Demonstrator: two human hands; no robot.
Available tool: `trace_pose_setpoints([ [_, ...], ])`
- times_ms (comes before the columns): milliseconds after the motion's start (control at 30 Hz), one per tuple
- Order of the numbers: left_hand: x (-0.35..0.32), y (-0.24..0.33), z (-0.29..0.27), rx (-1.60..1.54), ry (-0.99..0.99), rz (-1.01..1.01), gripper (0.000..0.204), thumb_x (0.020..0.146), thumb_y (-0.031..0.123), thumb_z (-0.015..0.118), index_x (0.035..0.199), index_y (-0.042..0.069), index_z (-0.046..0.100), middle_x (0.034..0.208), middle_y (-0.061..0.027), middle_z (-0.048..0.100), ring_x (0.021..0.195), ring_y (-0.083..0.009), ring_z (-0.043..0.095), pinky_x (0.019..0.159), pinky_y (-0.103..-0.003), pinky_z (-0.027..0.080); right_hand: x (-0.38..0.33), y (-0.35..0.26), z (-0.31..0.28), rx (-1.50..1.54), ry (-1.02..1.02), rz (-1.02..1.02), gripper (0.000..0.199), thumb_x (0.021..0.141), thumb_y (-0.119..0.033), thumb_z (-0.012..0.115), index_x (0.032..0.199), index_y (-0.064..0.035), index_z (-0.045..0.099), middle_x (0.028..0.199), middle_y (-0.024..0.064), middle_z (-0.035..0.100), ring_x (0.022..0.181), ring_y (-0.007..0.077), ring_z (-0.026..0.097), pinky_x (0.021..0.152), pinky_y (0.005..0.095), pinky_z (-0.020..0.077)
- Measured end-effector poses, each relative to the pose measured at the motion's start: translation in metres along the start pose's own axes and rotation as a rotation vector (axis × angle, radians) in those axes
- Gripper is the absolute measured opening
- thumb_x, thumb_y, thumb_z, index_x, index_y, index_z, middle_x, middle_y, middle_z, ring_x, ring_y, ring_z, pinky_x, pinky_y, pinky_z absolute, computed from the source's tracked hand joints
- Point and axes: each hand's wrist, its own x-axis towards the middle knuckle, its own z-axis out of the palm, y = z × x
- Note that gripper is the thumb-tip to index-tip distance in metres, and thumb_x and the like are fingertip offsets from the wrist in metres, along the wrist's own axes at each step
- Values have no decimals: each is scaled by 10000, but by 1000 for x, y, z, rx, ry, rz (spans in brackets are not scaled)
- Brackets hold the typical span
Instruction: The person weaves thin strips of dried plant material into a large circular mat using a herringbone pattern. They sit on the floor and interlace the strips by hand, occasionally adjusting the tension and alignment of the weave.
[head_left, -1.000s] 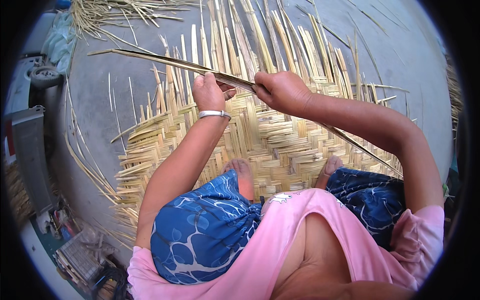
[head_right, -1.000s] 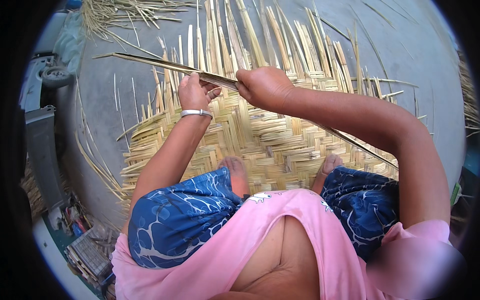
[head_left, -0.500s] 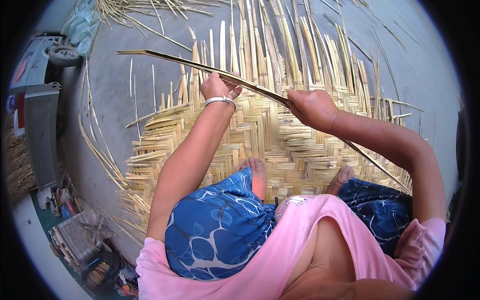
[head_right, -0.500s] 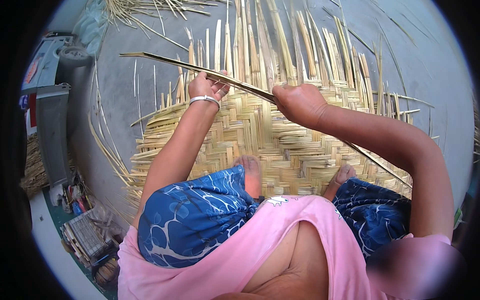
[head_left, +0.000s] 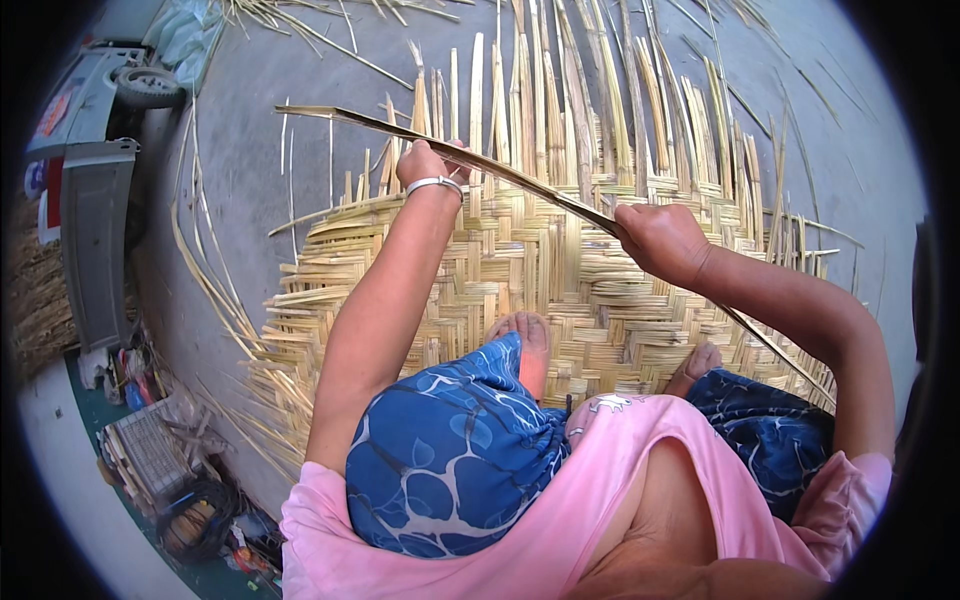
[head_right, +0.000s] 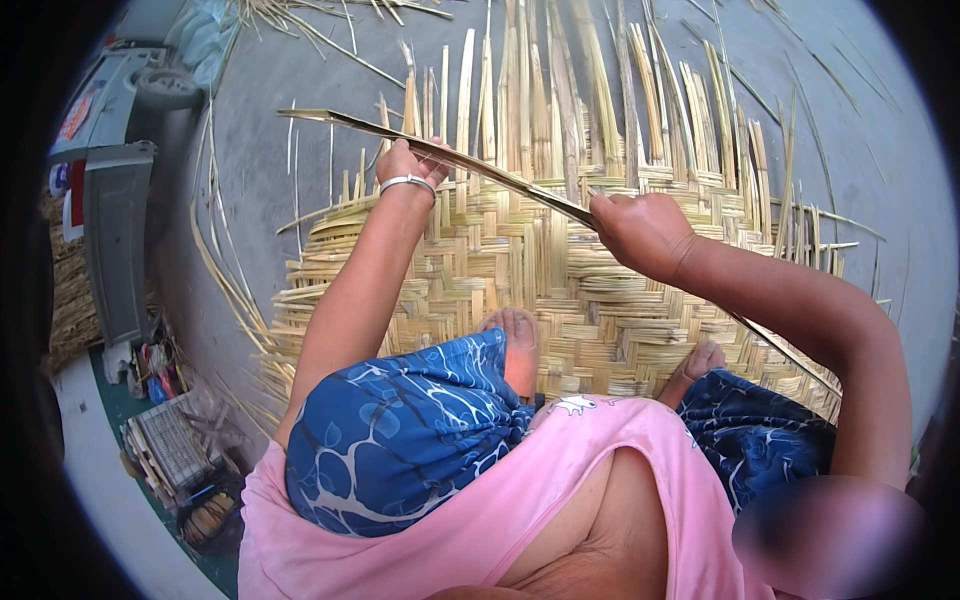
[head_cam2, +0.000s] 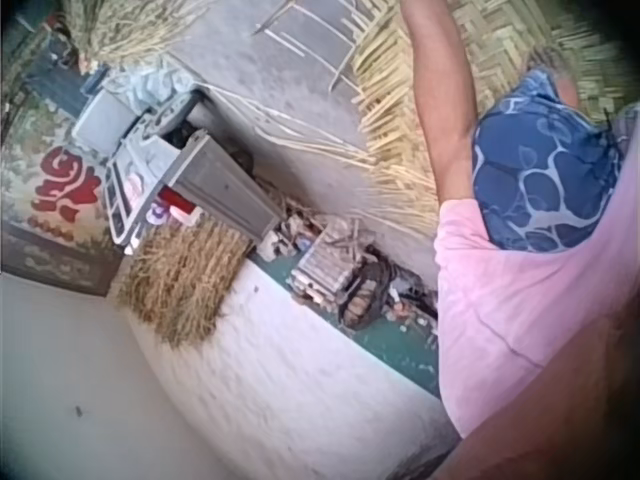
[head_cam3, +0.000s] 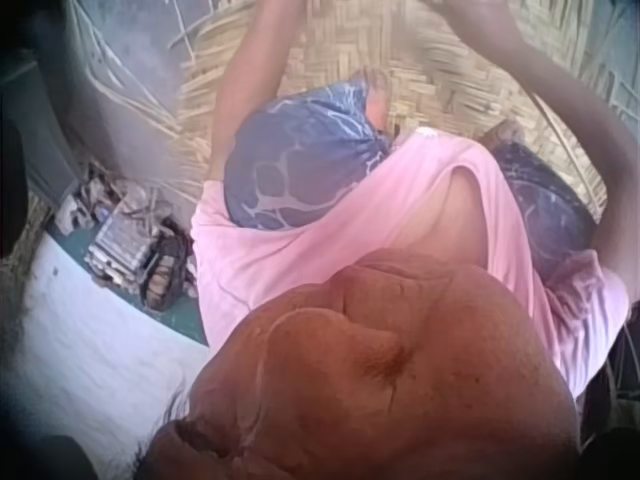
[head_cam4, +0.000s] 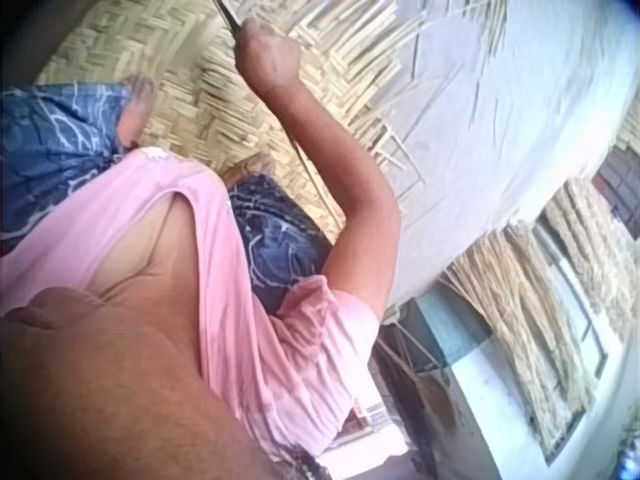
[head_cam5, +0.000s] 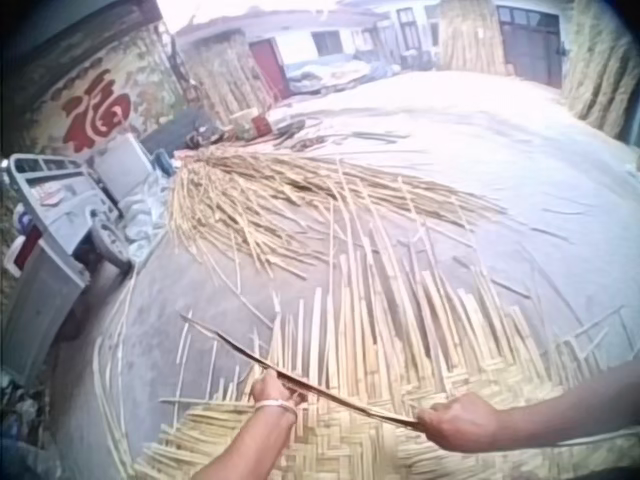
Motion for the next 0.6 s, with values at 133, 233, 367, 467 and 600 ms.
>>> trace_pose_setpoints([
  [133,12,1,-10,76,-31,44,275,945,252,335,930,21,483,826,-145,616,692,-253,616,560,-383,520,-5,7,2,-7,-23,-9,124,831,-187,523,823,-73,475,647,126,586,570,326,587,491,439,459],
  [233,28,3,-18,45,-28,83,260,947,235,348,916,20,492,809,-131,614,686,-243,614,559,-384,518,-6,8,-2,1,-89,15,132,842,-201,518,823,-77,479,645,127,590,574,325,589,501,442,460],
  [367,30,7,-27,75,-81,113,181,933,164,404,878,25,506,741,-88,589,629,-207,605,509,-336,517,-10,19,-1,35,-134,-23,150,846,-223,522,824,-79,490,645,130,589,592,335,589,527,447,461],
  [467,32,6,-34,111,-97,128,128,901,144,459,865,30,503,694,-65,558,563,-191,590,468,-325,510,-10,19,-8,74,-207,12,170,840,-246,534,812,-79,514,660,137,593,620,347,588,560,449,463],
  [600,21,4,-23,184,-169,176,112,837,121,518,841,16,477,651,-61,507,550,-193,596,423,-287,513,-8,28,-21,68,-278,90,216,851,-284,523,789,-78,551,685,151,602,656,351,590,608,459,465],
])
